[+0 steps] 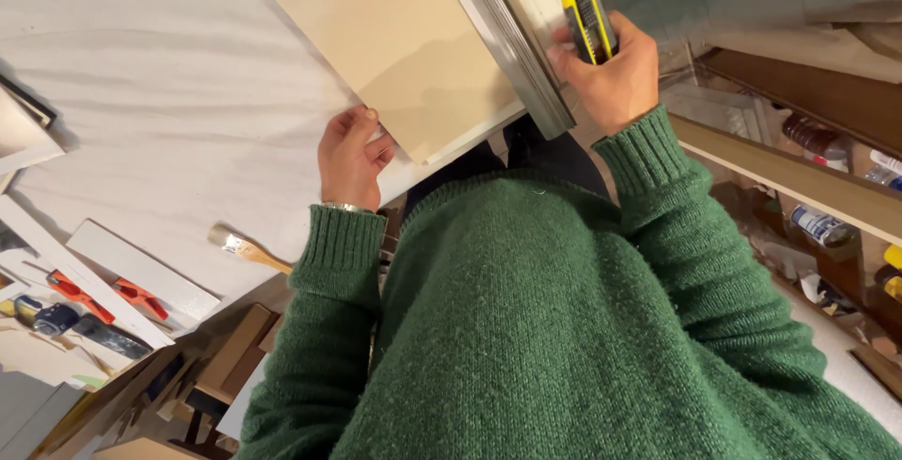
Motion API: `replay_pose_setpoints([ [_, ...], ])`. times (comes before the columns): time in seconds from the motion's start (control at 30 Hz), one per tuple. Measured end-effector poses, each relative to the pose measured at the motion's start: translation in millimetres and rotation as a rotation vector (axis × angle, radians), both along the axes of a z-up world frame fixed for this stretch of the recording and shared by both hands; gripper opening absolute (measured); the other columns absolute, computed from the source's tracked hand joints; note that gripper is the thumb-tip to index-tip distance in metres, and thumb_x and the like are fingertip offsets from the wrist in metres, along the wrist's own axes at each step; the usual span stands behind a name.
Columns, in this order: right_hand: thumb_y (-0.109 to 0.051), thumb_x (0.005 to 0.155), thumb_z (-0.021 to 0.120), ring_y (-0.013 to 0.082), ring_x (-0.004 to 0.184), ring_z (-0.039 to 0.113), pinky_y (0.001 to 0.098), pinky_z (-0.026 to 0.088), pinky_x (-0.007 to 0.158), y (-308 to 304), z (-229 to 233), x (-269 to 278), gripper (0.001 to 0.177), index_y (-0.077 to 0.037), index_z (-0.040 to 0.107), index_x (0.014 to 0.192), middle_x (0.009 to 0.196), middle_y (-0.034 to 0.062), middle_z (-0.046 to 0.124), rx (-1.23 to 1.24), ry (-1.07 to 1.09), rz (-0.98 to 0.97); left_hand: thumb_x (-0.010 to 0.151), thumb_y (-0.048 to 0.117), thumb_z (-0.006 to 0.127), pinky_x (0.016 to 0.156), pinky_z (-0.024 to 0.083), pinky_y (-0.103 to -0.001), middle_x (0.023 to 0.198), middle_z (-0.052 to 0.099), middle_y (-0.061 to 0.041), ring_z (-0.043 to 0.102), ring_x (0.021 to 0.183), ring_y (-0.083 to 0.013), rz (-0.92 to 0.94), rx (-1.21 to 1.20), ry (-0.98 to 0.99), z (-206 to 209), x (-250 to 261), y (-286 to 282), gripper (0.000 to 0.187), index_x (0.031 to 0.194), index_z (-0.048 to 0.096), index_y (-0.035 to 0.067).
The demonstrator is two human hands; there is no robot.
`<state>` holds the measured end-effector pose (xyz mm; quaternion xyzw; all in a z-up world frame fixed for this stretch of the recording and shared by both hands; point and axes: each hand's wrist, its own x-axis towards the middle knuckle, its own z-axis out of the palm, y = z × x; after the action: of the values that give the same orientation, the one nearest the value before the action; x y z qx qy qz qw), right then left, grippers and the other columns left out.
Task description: Measure and cut a piece of paper or cardboard backing using a utility knife and a metal ruler.
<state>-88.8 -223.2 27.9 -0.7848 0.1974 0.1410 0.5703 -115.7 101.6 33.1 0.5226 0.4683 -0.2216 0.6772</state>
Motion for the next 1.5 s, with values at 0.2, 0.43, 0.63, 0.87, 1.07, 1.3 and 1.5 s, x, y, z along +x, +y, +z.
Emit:
replay_pose_setpoints([
  [0.2,-0.006,0.092,0.082,0.0094,0.091,0.072,0.0257,0.060,0.085,-13.2,-11.3,3.8,0.022,0.001,0.069,0.109,0.103,0.0047,0.077,0.076,-0.075,-0.086,0.094,0.021,0.065,0.068,0.047,-0.029,0.112,0.068,-0.004,0.070,0.085,-0.0189,-0.002,0.029,-0.008,4.5,6.0,-0.8,0.031,0.122,0.057,0.008],
  [0.43,-0.002,0.093,0.080,0.0098,0.090,0.070,0.0264,0.060,0.087,-25.4,-13.4,11.5,0.018,0.002,0.071,0.108,0.102,0.0050,0.076,0.135,-0.046,-0.138,0.096,0.021,0.064,0.070,0.048,-0.031,0.117,0.068,-0.007,0.072,0.089,-0.0230,-0.011,-0.019,-0.033,8.0,16.6,-13.9,0.032,0.124,0.056,0.007],
  [0.63,-0.002,0.092,0.080,0.0100,0.089,0.069,0.0258,0.058,0.085,-34.4,-17.8,9.3,0.017,0.001,0.071,0.106,0.100,0.0043,0.076,0.114,-0.046,-0.149,0.096,0.021,0.063,0.071,0.048,-0.033,0.119,0.067,-0.007,0.073,0.093,-0.0259,-0.003,-0.059,-0.015,8.8,17.3,-29.9,0.031,0.122,0.054,0.007],
  [0.87,-0.001,0.094,0.081,0.0084,0.087,0.066,0.0249,0.056,0.083,-53.0,-26.4,4.9,0.016,0.001,0.070,0.105,0.099,0.0033,0.075,0.131,-0.048,-0.153,0.096,0.024,0.064,0.074,0.048,-0.034,0.120,0.066,-0.007,0.072,0.093,-0.0257,-0.008,-0.065,-0.023,3.5,20.4,-31.7,0.033,0.124,0.055,0.008],
  [1.07,-0.001,0.092,0.081,0.0087,0.088,0.068,0.0250,0.058,0.084,-63.9,-29.0,3.9,0.017,0.001,0.069,0.105,0.100,0.0035,0.076,0.177,-0.049,-0.198,0.096,0.025,0.065,0.074,0.048,-0.033,0.119,0.066,-0.005,0.072,0.093,-0.0243,-0.010,-0.074,-0.036,1.8,22.4,-34.7,0.033,0.123,0.055,0.009],
  [1.3,-0.001,0.092,0.082,0.0095,0.086,0.066,0.0254,0.057,0.082,-77.8,-36.9,-4.5,0.017,0.001,0.070,0.105,0.099,0.0042,0.075,0.177,-0.028,-0.220,0.096,0.024,0.065,0.072,0.049,-0.031,0.116,0.067,-0.006,0.072,0.090,-0.0226,-0.022,-0.051,-0.042,-1.8,23.5,-31.4,0.033,0.123,0.056,0.008],
  [1.5,0.001,0.090,0.082,0.0094,0.084,0.066,0.0250,0.056,0.078,-95.8,-38.1,-19.3,0.018,0.001,0.070,0.103,0.096,0.0039,0.074,0.164,0.034,-0.293,0.095,0.024,0.067,0.073,0.051,-0.031,0.115,0.069,-0.009,0.070,0.092,-0.0191,-0.201,0.187,-0.052,7.7,28.0,-20.2,0.036,0.125,0.057,0.006],
])
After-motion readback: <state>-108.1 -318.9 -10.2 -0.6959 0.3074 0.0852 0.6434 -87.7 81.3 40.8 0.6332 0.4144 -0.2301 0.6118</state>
